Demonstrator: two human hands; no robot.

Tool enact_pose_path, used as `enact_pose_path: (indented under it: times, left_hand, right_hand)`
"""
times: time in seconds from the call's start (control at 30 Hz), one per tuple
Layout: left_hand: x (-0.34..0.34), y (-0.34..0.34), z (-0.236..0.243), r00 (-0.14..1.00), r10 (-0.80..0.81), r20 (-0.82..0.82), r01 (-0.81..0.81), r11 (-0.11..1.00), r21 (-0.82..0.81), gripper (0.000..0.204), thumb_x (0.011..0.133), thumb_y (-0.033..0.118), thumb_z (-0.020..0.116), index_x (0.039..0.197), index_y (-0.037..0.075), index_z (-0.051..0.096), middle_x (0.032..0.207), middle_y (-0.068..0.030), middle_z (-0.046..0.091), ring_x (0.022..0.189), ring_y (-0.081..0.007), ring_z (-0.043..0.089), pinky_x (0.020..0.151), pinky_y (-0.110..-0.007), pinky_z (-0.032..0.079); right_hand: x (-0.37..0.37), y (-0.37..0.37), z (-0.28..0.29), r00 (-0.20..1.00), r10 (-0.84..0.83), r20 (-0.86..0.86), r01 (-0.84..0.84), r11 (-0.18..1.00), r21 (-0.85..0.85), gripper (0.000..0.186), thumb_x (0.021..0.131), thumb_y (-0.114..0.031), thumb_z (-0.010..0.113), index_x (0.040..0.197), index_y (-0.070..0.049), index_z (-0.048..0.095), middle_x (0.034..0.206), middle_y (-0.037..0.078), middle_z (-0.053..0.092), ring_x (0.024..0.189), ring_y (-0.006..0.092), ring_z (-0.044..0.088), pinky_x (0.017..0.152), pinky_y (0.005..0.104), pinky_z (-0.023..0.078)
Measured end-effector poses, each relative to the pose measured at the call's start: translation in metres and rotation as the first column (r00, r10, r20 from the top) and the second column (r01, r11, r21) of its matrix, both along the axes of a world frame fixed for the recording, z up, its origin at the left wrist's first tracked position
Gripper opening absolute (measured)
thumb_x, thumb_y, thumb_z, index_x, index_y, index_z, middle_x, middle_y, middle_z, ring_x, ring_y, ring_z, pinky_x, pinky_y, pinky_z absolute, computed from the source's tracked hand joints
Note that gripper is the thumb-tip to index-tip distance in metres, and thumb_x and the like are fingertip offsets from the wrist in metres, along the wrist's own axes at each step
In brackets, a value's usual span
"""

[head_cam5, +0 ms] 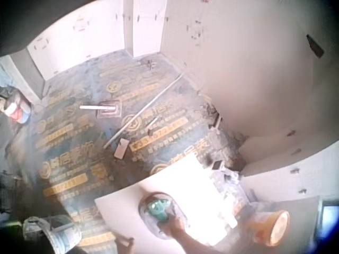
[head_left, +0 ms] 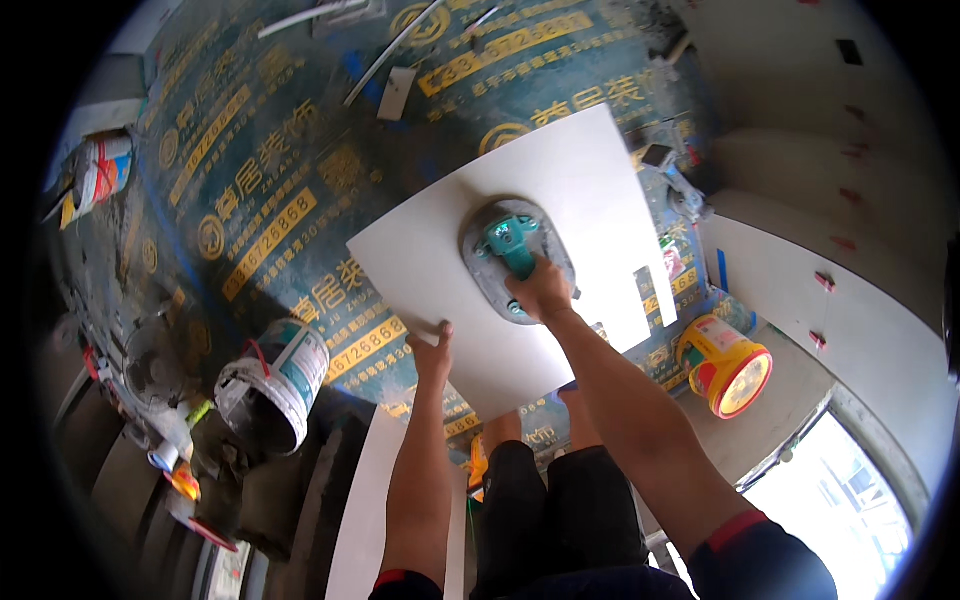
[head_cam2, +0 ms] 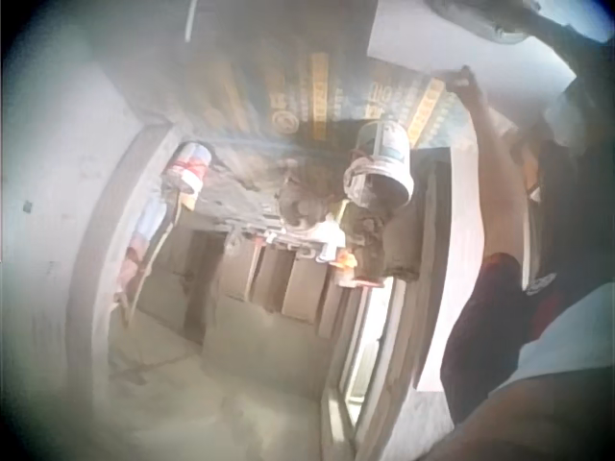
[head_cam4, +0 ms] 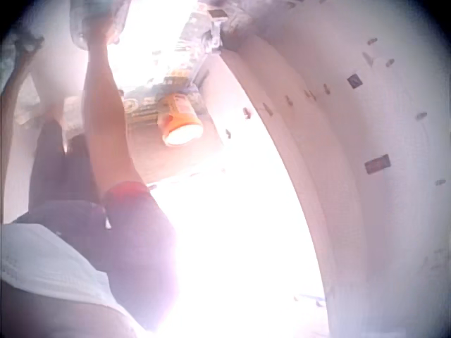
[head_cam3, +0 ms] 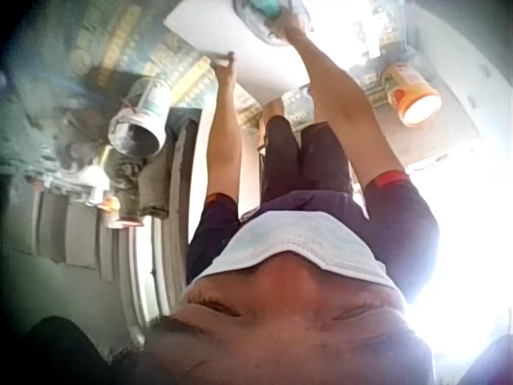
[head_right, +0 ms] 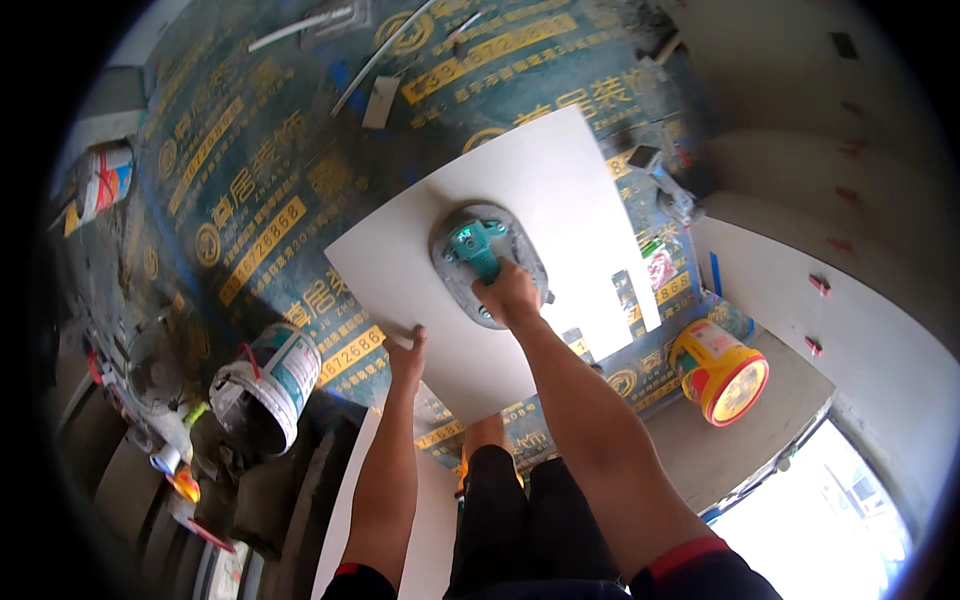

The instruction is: The person cuts a tile using a circular saw, wipes the tile surface, and uses a suction cup tool to position and install the tile onto a wall.

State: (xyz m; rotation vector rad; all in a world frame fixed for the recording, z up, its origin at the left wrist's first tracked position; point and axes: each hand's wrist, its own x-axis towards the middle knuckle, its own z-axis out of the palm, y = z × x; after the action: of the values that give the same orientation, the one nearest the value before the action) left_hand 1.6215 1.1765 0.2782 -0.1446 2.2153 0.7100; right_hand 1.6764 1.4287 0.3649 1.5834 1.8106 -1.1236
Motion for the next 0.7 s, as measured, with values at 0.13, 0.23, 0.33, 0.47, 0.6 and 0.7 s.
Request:
enact_pose_path:
  times: [0.13, 0.23, 0.33, 0.47, 0.6, 0.7]
  left_hand:
    - [0.014, -0.034, 0.001, 0.822, 0.379, 0.426, -0.496, 0.843, 0.207, 0.08, 0.086, 0.028, 0.072, 0.144, 0.003, 0.023, 0.14, -0.0168, 0.042, 0.125, -0.0277, 0.047, 0.099, -0.046, 0.04]
    - [0.053, -0.05, 0.007, 0.797, 0.3, 0.524, -0.387, 0.92, 0.062, 0.069, 0.089, 0.028, 0.069, 0.142, 0.005, 0.032, 0.135, -0.0112, 0.049, 0.115, -0.0243, 0.053, 0.094, -0.045, 0.042]
    - [0.05, -0.025, 0.038, 0.708, 0.437, 0.555, -0.513, 0.858, -0.023, 0.059, 0.09, 0.029, 0.067, 0.138, 0.005, 0.04, 0.13, -0.0111, 0.053, 0.112, -0.0246, 0.054, 0.093, -0.043, 0.043]
    - [0.061, -0.06, 0.071, 0.883, 0.397, 0.251, -0.446, 0.876, 0.183, 0.048, 0.09, 0.023, 0.065, 0.13, 0.004, 0.046, 0.124, -0.0123, 0.054, 0.111, -0.0255, 0.053, 0.096, -0.042, 0.042]
    - [0.089, -0.071, 0.118, 0.957, 0.165, 0.238, -0.245, 0.901, 0.358, 0.034, 0.087, 0.011, 0.057, 0.118, 0.001, 0.049, 0.116, -0.0146, 0.054, 0.106, -0.0273, 0.052, 0.098, -0.041, 0.041]
    - [0.073, -0.073, 0.148, 0.996, -0.032, 0.078, 0.013, 0.972, 0.237, 0.034, 0.087, 0.014, 0.058, 0.116, -0.003, 0.052, 0.116, -0.0177, 0.056, 0.103, -0.0292, 0.055, 0.094, -0.04, 0.044]
  right_hand:
    - [0.002, 0.006, -0.035, 0.936, -0.291, -0.2, 0.213, 0.916, -0.34, 0.021, 0.066, -0.017, 0.076, 0.072, 0.001, 0.067, 0.063, 0.007, 0.064, 0.048, 0.0141, 0.058, 0.047, 0.0293, 0.049]
    - [0.007, 0.008, -0.035, 0.965, -0.238, -0.11, 0.191, 0.926, -0.327, 0.019, 0.064, -0.016, 0.075, 0.068, 0.0, 0.065, 0.06, 0.008, 0.063, 0.049, 0.0171, 0.06, 0.047, 0.0308, 0.048]
    - [0.032, 0.001, -0.017, 0.958, -0.202, -0.202, 0.188, 0.979, -0.085, 0.022, 0.062, -0.02, 0.072, 0.069, 0.0, 0.065, 0.06, 0.011, 0.063, 0.053, 0.0205, 0.061, 0.053, 0.0336, 0.049]
    - [0.061, -0.02, 0.048, 0.906, -0.287, -0.311, 0.236, 0.953, -0.191, 0.029, 0.061, -0.022, 0.072, 0.081, -0.001, 0.069, 0.073, 0.015, 0.068, 0.068, 0.0267, 0.067, 0.067, 0.0383, 0.053]
    - [0.136, -0.055, 0.121, 0.858, -0.343, -0.382, 0.351, 0.935, -0.052, 0.041, 0.067, -0.025, 0.072, 0.098, 0.0, 0.065, 0.085, 0.02, 0.068, 0.08, 0.033, 0.067, 0.075, 0.0417, 0.052]
    - [0.164, -0.065, 0.201, 0.789, -0.429, -0.441, 0.431, 0.897, -0.101, 0.035, 0.069, -0.018, 0.075, 0.096, 0.001, 0.063, 0.086, 0.019, 0.068, 0.083, 0.0326, 0.067, 0.077, 0.0418, 0.051]
